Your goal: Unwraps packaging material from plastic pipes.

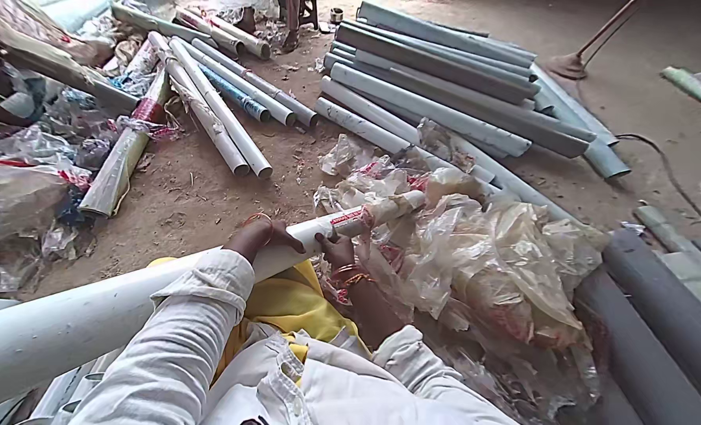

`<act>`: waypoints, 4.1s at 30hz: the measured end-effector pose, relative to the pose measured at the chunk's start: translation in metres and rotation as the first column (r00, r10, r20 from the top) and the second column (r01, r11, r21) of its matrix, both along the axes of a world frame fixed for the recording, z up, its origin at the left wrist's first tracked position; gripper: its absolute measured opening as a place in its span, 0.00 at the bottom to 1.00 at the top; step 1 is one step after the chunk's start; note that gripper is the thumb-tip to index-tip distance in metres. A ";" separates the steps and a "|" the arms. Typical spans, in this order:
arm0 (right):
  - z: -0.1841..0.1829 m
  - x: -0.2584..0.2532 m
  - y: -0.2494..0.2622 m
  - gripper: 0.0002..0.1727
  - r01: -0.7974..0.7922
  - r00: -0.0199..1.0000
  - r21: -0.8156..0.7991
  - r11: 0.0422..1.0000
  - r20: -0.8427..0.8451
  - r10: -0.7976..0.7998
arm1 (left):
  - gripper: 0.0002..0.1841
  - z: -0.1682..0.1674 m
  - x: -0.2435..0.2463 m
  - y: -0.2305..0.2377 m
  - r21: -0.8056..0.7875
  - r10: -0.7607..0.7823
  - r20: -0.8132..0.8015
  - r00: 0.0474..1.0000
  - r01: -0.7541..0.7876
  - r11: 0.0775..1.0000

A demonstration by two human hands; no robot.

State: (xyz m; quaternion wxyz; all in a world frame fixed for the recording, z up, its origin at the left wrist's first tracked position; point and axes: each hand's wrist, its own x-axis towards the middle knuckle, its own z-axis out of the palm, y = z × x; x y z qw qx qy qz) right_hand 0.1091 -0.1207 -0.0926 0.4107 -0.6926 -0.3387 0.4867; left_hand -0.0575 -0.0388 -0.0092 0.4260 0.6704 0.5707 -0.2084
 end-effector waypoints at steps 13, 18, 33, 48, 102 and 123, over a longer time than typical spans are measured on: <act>-0.004 0.080 0.016 0.17 -0.503 0.692 0.015 0.864 0.606 0.392 | 0.40 0.007 0.002 -0.002 0.025 -0.071 -0.034 0.997 0.072 0.997; 0.009 0.061 -0.004 0.18 -0.099 0.988 0.027 0.995 -0.113 0.101 | 0.37 0.002 -0.005 0.003 0.029 -0.060 -0.042 0.997 0.061 0.998; -0.022 0.036 0.016 0.20 0.126 0.931 0.145 0.981 0.324 -0.167 | 0.42 0.005 0.004 -0.012 0.104 -0.094 -0.037 0.995 0.097 0.990; -0.009 0.090 0.019 0.22 0.564 0.803 -0.011 0.826 -0.225 -0.552 | 0.52 0.027 0.026 -0.060 0.218 -0.236 -0.279 0.931 0.300 0.928; 0.058 0.089 -0.002 0.30 -0.040 0.711 0.043 0.998 0.703 -0.002 | 0.53 0.024 0.032 -0.071 0.309 -0.071 -0.306 0.949 0.169 0.936; 0.016 0.025 0.007 0.22 -0.086 0.736 -0.112 0.990 0.663 0.139 | 0.48 0.015 0.050 -0.113 0.426 -0.201 -0.402 0.893 0.377 0.822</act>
